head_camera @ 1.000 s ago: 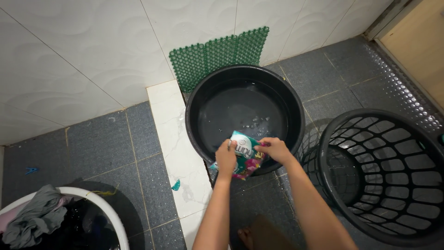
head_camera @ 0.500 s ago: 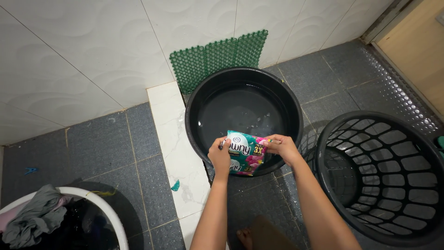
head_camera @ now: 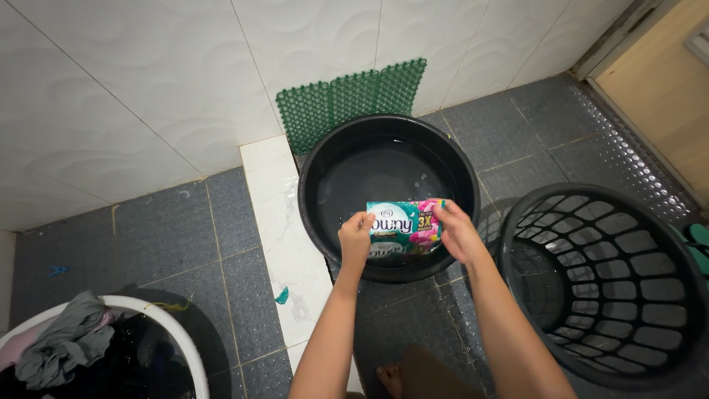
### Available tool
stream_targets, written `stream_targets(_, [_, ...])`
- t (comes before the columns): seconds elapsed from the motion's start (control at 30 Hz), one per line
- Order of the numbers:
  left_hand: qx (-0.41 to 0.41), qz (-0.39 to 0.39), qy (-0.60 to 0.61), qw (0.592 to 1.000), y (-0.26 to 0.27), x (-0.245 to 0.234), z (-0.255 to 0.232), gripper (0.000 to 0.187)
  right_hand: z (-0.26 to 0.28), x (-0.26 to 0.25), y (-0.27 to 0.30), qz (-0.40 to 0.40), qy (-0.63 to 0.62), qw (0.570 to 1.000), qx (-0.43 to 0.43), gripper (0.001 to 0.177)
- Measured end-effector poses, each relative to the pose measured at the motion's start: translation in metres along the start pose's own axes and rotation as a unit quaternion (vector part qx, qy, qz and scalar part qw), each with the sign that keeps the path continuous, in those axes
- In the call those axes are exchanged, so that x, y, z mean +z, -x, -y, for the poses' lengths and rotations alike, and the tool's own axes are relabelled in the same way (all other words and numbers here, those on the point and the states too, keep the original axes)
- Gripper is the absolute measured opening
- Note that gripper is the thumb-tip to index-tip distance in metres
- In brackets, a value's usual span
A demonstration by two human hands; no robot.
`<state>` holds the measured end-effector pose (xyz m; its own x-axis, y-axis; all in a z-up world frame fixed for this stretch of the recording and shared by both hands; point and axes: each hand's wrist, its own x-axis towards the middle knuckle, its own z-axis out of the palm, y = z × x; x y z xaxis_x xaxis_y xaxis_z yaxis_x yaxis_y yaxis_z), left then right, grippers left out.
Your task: The person washes clothes in a white basin by hand, starting by opening a detergent packet and pouring it into water, then scrubbing various items of clothing in the soapy mixture.
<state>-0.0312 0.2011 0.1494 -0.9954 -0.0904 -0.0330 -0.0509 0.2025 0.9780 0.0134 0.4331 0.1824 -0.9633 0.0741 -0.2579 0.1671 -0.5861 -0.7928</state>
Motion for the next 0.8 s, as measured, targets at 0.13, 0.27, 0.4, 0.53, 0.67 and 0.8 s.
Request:
stream_targets(0.13, [-0.011,-0.025,0.046,0.999,-0.005,-0.003,-0.023,0.030,-0.005,0.006,0.010,-0.023,0.175,0.981,0.081,0.053])
stream_targets(0.27, [-0.095,-0.043,0.066,0.992,-0.009,-0.008,-0.042,0.034,-0.024,-0.005,0.004,0.003,0.197,0.970,0.141,0.044])
stream_targets(0.4, [-0.097,-0.060,-0.045,0.993,-0.010,-0.008,-0.045,0.033,-0.046,-0.015,-0.007,-0.046,0.256,0.950,0.171,0.041])
stream_targets(0.53, [-0.054,-0.054,-0.019,0.997,-0.012,-0.010,-0.041,0.037,-0.060,-0.021,-0.019,-0.171,0.268,0.927,0.197,0.046])
stream_targets(0.67, [-0.175,0.025,0.088,0.980,-0.012,-0.010,-0.033,0.037,-0.065,-0.021,-0.028,-0.249,0.192,0.933,0.173,0.053])
stream_targets(0.8, [-0.084,0.078,0.085,0.990,-0.006,-0.010,-0.016,0.040,-0.055,-0.013,-0.021,-0.166,0.064,0.979,0.099,0.070])
